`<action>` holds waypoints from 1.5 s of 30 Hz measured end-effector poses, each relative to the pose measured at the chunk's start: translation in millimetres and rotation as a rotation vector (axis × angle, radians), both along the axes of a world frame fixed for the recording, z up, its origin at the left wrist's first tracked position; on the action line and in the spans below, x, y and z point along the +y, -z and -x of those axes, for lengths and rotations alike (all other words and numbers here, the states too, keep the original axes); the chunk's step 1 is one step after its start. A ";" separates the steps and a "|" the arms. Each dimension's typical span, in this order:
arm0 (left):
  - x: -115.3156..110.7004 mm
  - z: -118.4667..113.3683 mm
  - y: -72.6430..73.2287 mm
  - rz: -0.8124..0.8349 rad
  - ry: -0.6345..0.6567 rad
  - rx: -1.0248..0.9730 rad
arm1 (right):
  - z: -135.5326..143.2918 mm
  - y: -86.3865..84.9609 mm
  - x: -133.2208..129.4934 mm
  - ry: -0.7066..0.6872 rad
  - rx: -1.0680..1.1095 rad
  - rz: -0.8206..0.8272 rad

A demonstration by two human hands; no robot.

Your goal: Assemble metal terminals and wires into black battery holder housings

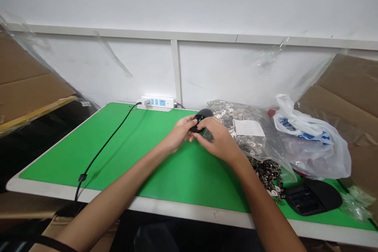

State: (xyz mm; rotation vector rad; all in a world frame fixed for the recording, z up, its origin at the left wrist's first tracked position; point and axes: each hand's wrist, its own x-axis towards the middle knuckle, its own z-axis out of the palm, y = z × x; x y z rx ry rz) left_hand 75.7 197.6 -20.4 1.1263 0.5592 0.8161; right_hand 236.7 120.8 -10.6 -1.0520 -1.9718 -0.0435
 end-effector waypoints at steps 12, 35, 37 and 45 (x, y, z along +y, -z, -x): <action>-6.2 -0.5 -1.7 0.033 -0.030 -0.031 | 3.2 3.9 0.8 -0.007 0.033 -0.022; -13.8 -2.6 1.5 0.074 -0.091 -0.071 | 5.7 10.8 -1.4 0.013 0.073 0.003; -14.3 -5.3 4.9 0.057 -0.110 -0.058 | 6.7 10.0 -2.6 0.040 0.072 -0.007; -16.0 -9.1 9.5 0.078 -0.106 -0.068 | 8.9 11.6 -1.9 0.025 0.021 -0.083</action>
